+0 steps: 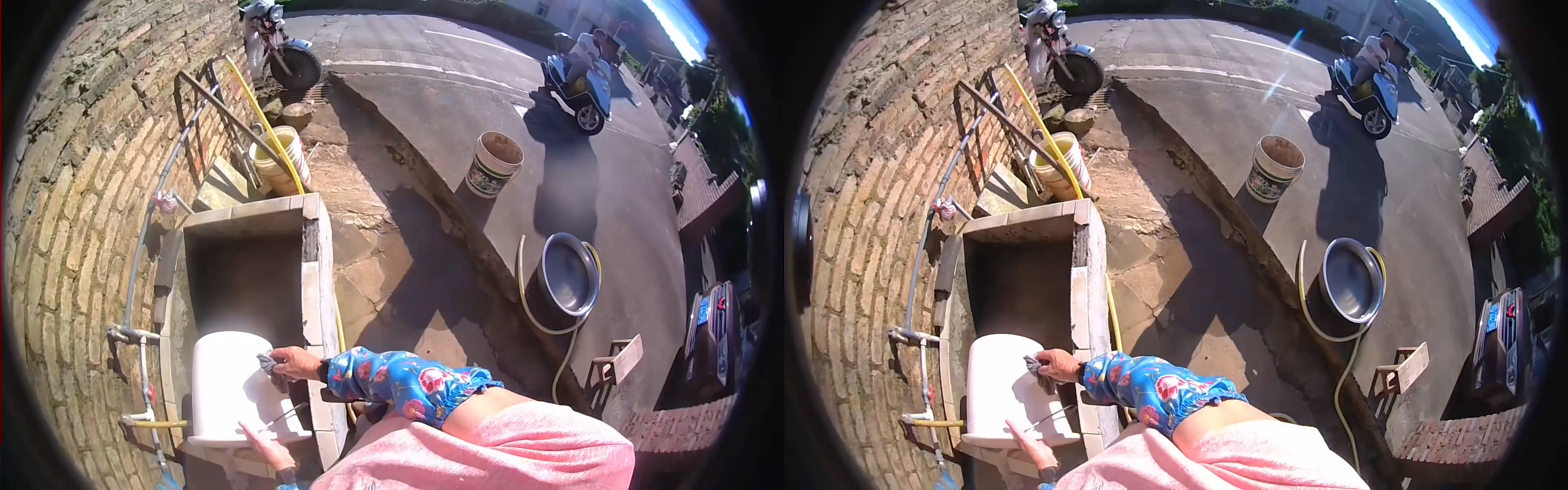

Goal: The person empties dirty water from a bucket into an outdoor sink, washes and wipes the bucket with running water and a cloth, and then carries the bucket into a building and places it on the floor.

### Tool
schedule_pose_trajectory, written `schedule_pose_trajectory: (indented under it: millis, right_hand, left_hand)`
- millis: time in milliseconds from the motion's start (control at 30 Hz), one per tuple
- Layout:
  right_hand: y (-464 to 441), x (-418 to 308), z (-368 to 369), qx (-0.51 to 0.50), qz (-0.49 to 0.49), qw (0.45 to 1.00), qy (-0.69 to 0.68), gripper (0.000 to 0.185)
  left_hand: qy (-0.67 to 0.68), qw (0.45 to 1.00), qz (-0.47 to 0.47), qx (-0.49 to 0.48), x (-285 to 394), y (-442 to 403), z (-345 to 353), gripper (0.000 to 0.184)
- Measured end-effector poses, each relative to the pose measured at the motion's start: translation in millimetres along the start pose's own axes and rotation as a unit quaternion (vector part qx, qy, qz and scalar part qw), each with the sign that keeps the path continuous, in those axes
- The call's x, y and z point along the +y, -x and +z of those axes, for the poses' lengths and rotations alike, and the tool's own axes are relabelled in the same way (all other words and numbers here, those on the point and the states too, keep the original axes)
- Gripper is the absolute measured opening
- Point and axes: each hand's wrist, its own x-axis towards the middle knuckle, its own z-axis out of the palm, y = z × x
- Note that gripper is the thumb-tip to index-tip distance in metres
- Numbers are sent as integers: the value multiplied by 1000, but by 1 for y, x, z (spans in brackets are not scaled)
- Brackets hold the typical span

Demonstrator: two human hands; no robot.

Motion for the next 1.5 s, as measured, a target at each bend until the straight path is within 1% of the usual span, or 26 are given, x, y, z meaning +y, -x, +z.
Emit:
schedule_pose_trajectory:
  millis: [33, 67, 100, 133, 167, 200, 233, 267, 333, 367, 400, 500, 533, 600, 667, 733, 767, 800, 867, 933, 1000, 1133, 1200, 1267, 1467, 1500]
  right_hand:
    - [-6, 3, 5, -22, 56, 992, -114, 32]
    - [-17, 11, 12, 24, -87, 996, 22, 28]
    - [-16, -7, 19, -11, -98, 994, -51, 26]
    - [-22, -9, 33, -42, -113, 988, -94, 25]
    - [-15, -38, 41, -85, -104, 990, -49, 24]
    - [-18, -36, 57, -92, -178, 979, 18, 27]
    - [-19, -43, 74, -89, -303, 939, 133, 29]
    - [-20, -41, 92, -102, -368, 904, 194, 31]
    - [-17, -49, 110, -121, -369, 887, 251, 30]
    - [-36, -33, 117, -123, -388, 879, 247, 29]
    - [-49, -26, 120, -110, -368, 877, 287, 29]
    - [-91, -25, 115, -48, -278, 887, 366, 24]
    - [-113, -18, 112, -18, -238, 892, 384, 24]
    - [-136, -11, 98, 13, -192, 895, 401, 27]
    - [-146, -2, 98, 29, -199, 892, 404, 31]
    - [-131, -2, 115, -18, -243, 906, 347, 33]
    - [-114, -3, 128, -116, -234, 906, 333, 36]
    - [-91, -1, 144, -155, -288, 907, 267, 34]
    - [-54, -9, 170, -234, -294, 901, 218, 35]
    - [-48, -9, 177, -293, -298, 889, 186, 36]
    - [-49, -11, 171, -359, -314, 865, 156, 38]
    - [-65, -33, 168, -344, -360, 809, 312, 31]
    - [-76, -49, 179, -358, -389, 782, 330, 33]
    - [-88, -52, 190, -360, -386, 785, 322, 32]
    - [-116, -43, 204, -361, -353, 815, 284, 34]
    - [-126, -43, 207, -348, -311, 839, 281, 34]
  left_hand:
    - [125, 989, -65, -37, -25, -22, -15, 55]
    - [242, 959, -137, -58, -48, -43, -29, 59]
    - [147, 985, -92, -23, -7, -35, -18, 53]
    - [119, 986, -117, 11, 38, -39, -9, 53]
    - [184, 952, -239, 41, 51, -52, -10, 50]
    - [97, 988, -108, 49, 43, -47, -9, 64]
    - [145, 975, -149, 75, 54, -50, -1, 69]
    - [200, 958, -184, 89, 68, -57, 4, 76]
    - [274, 933, -226, 59, 73, -57, -6, 74]
    - [221, 956, -181, 61, 75, -52, -10, 74]
    - [258, 938, -227, 48, 76, -54, -14, 71]
    - [248, 952, -167, -64, 33, -58, -49, 63]
    - [315, 924, -214, -30, 59, -55, -39, 63]
    - [313, 928, -198, 35, 43, -62, -45, 65]
    - [314, 928, -201, 25, 51, -62, -54, 67]
    - [319, 926, -202, 14, 42, -64, -70, 68]
    - [302, 931, -207, 0, 24, -67, -89, 69]
    - [285, 935, -212, -15, 10, -70, -102, 70]
    - [263, 945, -190, 35, -6, -76, -105, 72]
    - [286, 925, -245, 37, -5, -80, -106, 74]
    - [235, 955, -171, 64, 20, -75, -84, 80]
    - [296, 936, -175, 75, 32, -80, -70, 78]
    - [311, 922, -217, 81, 18, -90, -74, 77]
    - [293, 917, -255, 95, 24, -96, -82, 75]
    - [331, 919, -190, 96, 27, -101, -83, 71]
    - [334, 920, -178, 102, 26, -100, -82, 69]
